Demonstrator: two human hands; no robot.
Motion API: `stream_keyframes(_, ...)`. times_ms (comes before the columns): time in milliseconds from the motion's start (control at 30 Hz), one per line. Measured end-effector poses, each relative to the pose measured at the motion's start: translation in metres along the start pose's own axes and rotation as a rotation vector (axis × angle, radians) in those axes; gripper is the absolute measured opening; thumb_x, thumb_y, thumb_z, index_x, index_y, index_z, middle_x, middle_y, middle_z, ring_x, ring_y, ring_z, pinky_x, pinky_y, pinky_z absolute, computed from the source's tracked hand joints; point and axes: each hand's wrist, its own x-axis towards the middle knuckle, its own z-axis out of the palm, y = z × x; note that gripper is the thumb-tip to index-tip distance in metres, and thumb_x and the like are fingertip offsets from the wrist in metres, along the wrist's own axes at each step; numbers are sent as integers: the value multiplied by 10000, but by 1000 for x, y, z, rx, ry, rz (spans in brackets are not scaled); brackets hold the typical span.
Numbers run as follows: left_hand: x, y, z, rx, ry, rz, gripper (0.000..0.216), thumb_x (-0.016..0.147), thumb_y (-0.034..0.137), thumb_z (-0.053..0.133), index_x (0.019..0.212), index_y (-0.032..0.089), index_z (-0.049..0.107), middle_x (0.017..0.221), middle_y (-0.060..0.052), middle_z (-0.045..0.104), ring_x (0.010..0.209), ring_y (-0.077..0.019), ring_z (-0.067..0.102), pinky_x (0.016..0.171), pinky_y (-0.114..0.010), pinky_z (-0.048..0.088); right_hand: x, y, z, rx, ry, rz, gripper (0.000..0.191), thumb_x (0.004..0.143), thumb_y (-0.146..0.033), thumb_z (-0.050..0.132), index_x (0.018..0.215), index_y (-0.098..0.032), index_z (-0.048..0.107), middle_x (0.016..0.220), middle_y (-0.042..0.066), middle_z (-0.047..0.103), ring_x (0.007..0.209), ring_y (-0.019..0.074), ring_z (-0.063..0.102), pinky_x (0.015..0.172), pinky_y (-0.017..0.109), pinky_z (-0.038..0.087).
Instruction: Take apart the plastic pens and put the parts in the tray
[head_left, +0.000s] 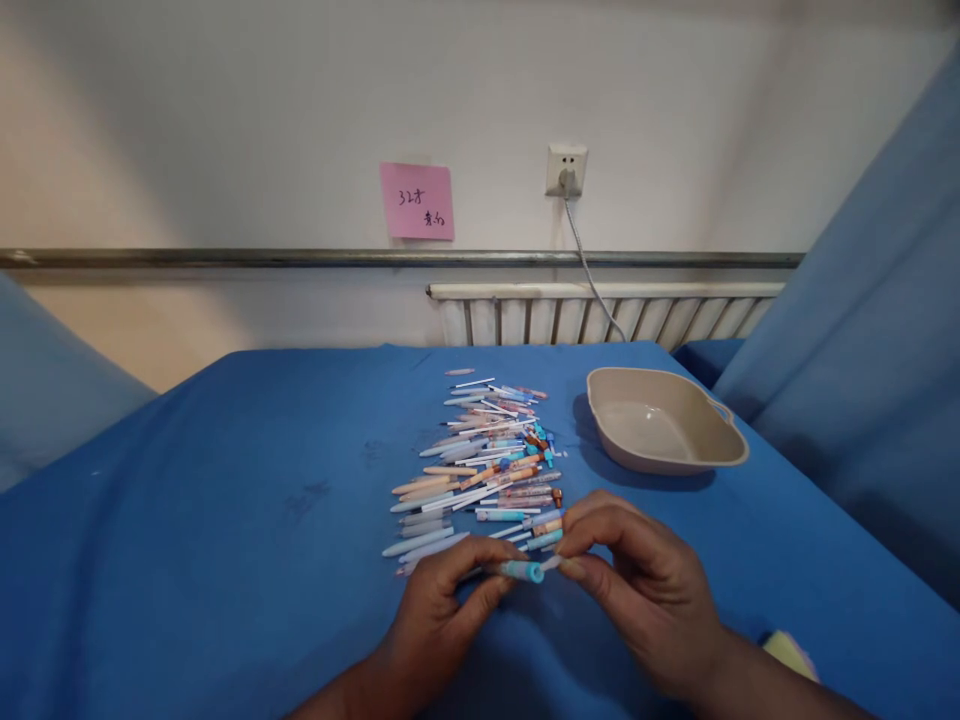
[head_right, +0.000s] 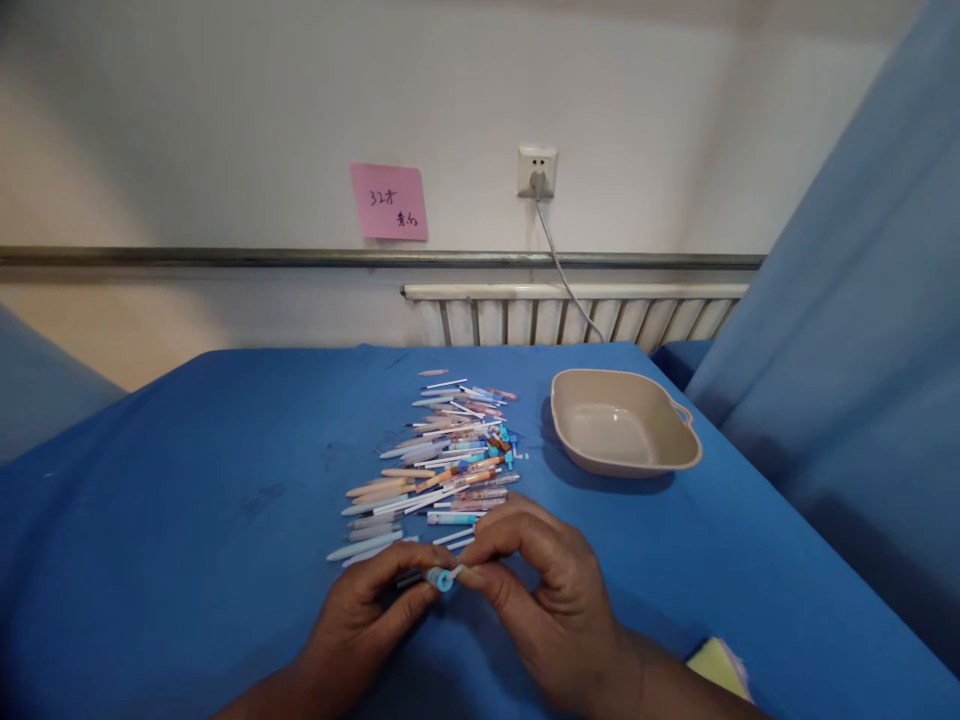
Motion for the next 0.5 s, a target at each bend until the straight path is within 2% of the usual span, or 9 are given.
stream_keyframes(300, 0, -1, 0, 9, 20, -24, 78, 816, 224, 630, 864, 212, 691, 831, -8, 709, 782, -170, 650, 724, -222, 479, 2, -3, -1, -169, -77, -108, 122, 869, -124, 588, 925, -226, 624, 788, 25, 654, 752, 158, 615, 675, 282, 488)
stream_keyframes(500, 0, -5, 0, 44, 55, -41, 70, 802, 250, 638, 814, 195, 680, 713, 11, 630, 687, -147, 577, 656, -218, 432, 5, -2, -8, -287, -104, -133, 148, 872, -92, 551, 935, -213, 608, 809, 33, 654, 763, 162, 613, 680, 284, 480)
